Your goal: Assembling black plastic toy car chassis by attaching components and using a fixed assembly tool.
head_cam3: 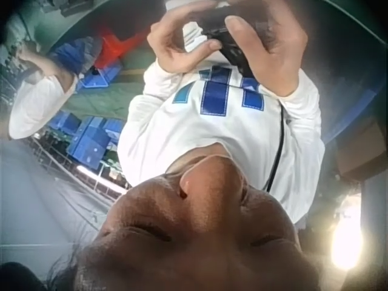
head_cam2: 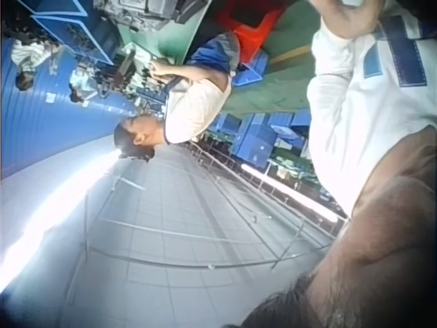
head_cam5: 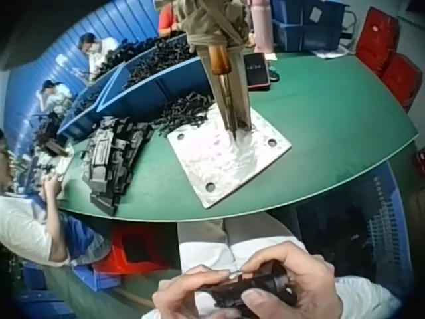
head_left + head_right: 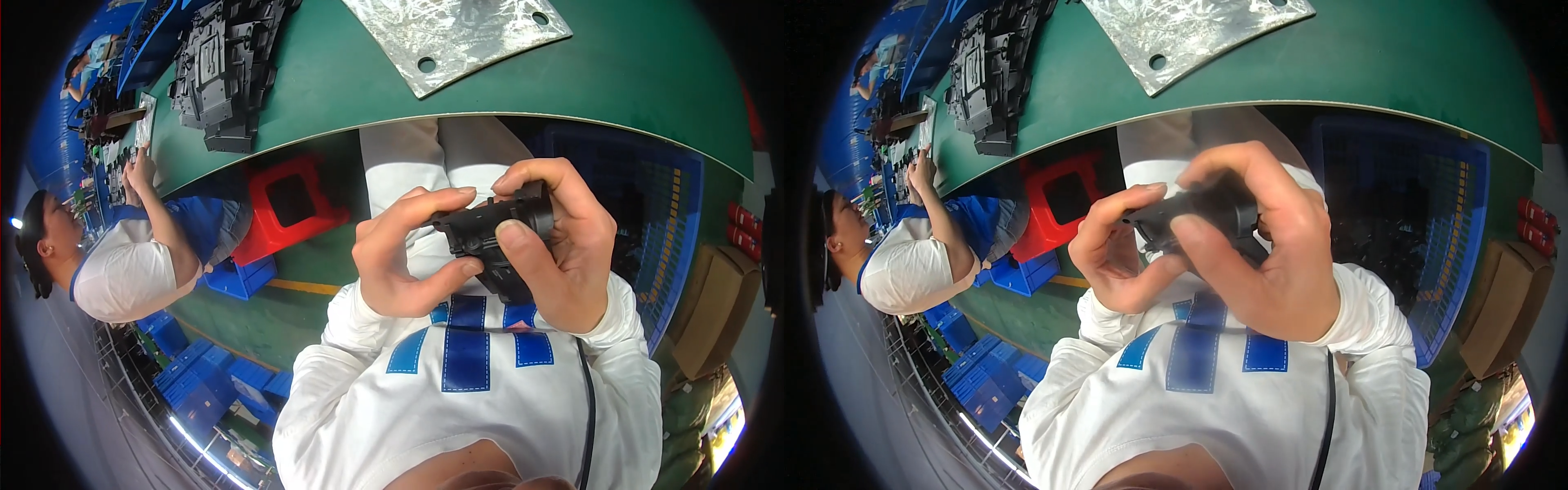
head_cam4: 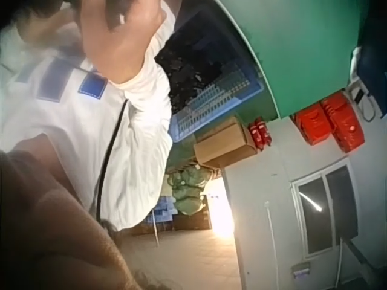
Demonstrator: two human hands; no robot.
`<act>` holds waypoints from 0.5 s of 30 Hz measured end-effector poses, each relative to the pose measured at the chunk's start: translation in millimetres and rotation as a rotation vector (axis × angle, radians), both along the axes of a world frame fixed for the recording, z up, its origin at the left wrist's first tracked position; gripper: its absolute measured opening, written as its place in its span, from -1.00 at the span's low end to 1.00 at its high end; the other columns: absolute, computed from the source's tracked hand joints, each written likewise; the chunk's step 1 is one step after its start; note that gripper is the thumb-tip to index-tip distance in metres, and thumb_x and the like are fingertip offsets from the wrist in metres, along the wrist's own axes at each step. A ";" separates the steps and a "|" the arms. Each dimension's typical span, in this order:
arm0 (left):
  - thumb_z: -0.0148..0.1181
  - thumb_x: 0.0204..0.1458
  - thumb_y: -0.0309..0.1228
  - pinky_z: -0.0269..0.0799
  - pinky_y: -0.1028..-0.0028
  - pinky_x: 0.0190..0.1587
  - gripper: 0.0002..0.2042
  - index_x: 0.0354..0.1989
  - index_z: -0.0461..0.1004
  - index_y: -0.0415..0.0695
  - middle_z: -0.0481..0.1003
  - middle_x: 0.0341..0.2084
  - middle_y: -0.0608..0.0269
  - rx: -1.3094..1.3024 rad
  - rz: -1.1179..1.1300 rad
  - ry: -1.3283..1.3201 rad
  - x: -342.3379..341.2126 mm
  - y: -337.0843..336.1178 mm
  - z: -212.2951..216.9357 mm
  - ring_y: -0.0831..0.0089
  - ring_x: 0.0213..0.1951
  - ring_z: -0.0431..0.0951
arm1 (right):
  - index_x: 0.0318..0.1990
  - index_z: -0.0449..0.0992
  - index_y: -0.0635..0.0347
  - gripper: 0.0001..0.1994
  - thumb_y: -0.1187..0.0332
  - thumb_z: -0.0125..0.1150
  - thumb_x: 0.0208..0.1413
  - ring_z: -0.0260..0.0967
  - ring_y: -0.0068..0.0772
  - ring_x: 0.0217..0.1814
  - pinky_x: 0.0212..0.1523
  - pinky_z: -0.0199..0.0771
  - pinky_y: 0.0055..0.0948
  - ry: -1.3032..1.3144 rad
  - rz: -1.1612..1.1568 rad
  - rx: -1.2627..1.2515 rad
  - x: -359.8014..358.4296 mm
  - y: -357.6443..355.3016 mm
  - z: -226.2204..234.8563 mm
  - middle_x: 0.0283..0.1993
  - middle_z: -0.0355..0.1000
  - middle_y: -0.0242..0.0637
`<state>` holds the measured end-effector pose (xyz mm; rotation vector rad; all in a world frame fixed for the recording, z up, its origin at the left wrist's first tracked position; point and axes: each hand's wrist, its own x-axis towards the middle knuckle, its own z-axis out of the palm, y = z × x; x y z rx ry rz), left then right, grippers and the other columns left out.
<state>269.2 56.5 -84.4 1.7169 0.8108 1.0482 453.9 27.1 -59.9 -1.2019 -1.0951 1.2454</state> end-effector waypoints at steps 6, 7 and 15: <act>0.45 -0.30 -0.47 0.50 0.44 -0.23 -0.42 0.00 0.46 -0.39 0.58 -0.30 -0.03 -0.019 -0.042 -0.070 -2.6 1.8 -2.0 0.28 -0.34 0.59 | -0.10 0.41 0.30 -0.71 0.49 0.28 0.00 0.50 -0.46 -0.36 -0.31 0.46 -0.58 -0.099 0.037 0.157 3.4 0.3 -6.4 -0.33 0.50 -0.21; 0.45 -0.30 -0.47 0.50 0.44 -0.23 -0.42 0.00 0.46 -0.39 0.58 -0.30 -0.03 -0.015 -0.036 -0.073 -4.6 1.0 -4.0 0.28 -0.34 0.59 | -0.10 0.41 0.31 -0.70 0.49 0.28 0.00 0.51 -0.46 -0.36 -0.31 0.46 -0.58 -0.124 0.053 0.214 3.5 -0.1 -6.5 -0.32 0.50 -0.21; 0.48 -0.20 -0.39 0.50 0.43 -0.33 -0.59 -0.20 0.53 -0.40 0.61 -0.39 -0.01 0.118 -0.080 -0.129 -4.9 1.9 -5.7 0.24 -0.40 0.59 | -0.11 0.41 0.34 -0.65 0.53 0.35 -0.08 0.50 -0.47 -0.42 -0.38 0.47 -0.59 -0.144 0.107 0.346 5.5 -8.6 -11.5 -0.32 0.52 -0.22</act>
